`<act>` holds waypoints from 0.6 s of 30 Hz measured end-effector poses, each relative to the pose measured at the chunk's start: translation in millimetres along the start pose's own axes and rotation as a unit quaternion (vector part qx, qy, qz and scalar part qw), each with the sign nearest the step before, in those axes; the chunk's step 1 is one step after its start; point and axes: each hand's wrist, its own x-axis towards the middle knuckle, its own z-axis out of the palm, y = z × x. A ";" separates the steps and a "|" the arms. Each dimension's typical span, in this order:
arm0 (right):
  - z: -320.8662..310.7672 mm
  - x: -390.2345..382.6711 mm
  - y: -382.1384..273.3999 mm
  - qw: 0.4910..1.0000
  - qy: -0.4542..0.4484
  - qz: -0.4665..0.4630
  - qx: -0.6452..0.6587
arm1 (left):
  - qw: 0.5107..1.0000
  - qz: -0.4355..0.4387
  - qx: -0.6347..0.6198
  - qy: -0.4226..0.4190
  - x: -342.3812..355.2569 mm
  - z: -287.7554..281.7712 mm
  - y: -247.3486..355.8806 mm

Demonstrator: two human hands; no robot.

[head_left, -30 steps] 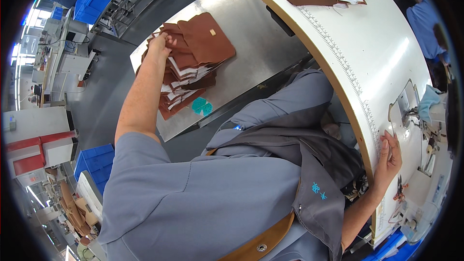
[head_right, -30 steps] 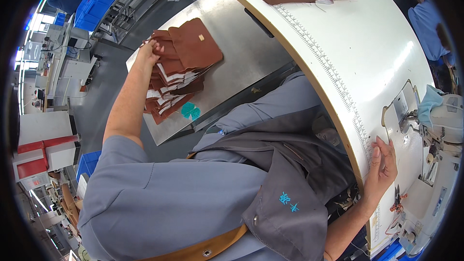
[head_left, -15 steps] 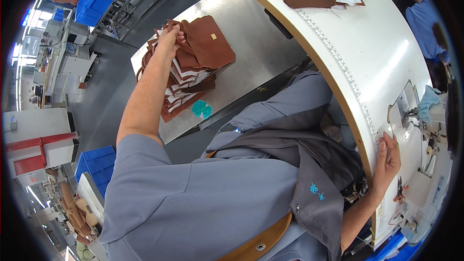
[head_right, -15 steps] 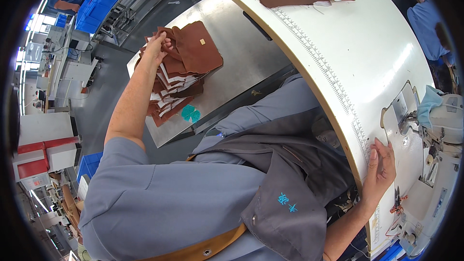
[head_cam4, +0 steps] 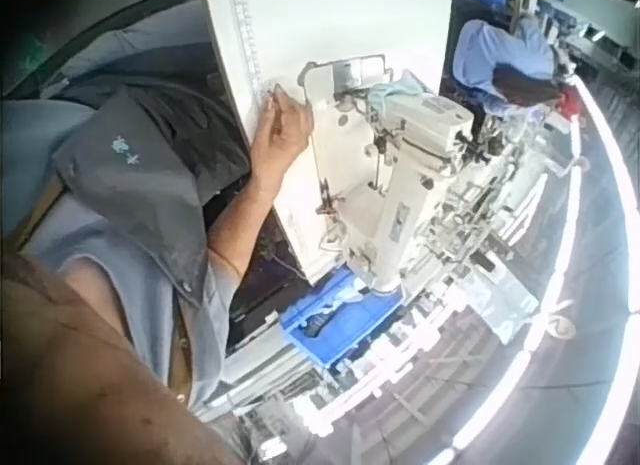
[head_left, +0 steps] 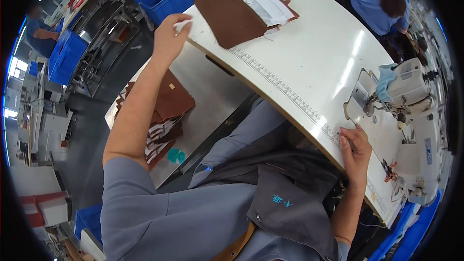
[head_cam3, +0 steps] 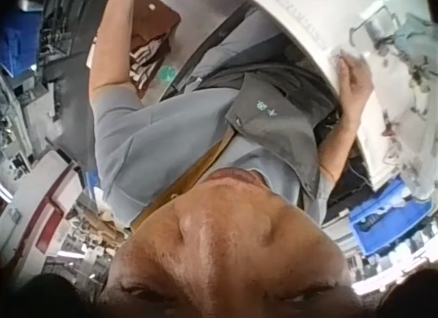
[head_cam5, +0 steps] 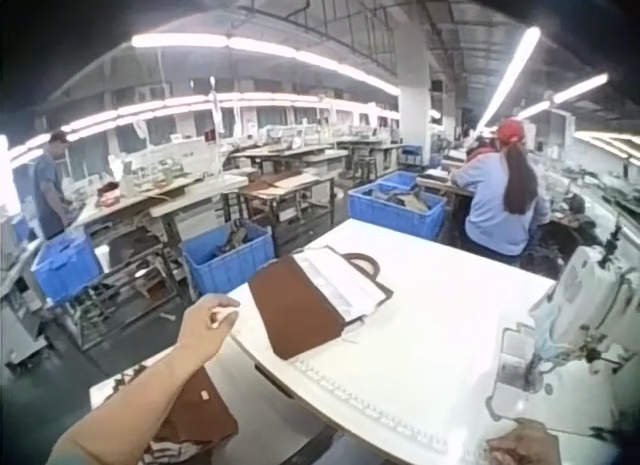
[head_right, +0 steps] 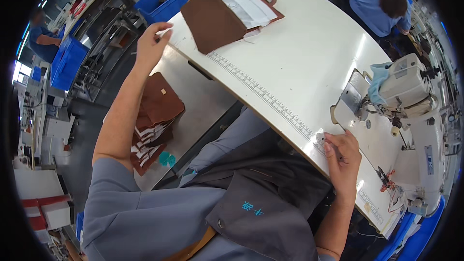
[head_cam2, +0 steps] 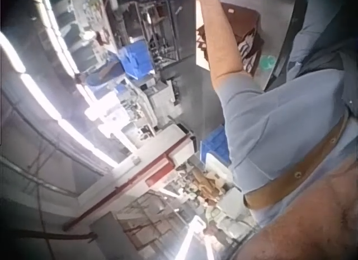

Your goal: Sewing a leather bag using an industrial sewing machine.

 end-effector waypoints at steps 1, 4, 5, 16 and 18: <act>0.9 2.2 -2.1 1.000 -0.006 -0.007 -0.010 | 0.999 0.035 -0.012 -0.030 17.6 20.5 32.9; 6.2 8.9 -9.4 0.999 0.001 -0.034 -0.033 | 0.974 0.190 0.020 -0.121 64.9 80.4 63.7; 7.0 9.3 -9.5 0.999 0.001 -0.035 -0.038 | 0.972 0.172 0.033 -0.159 73.4 101.0 79.6; 25.7 72.1 -24.6 0.989 -0.079 -0.111 -0.065 | 0.975 0.086 0.149 -0.141 142.7 237.5 92.1; 35.6 94.3 -30.4 0.975 -0.119 -0.170 -0.080 | 0.985 0.093 0.085 -0.116 133.8 232.2 79.0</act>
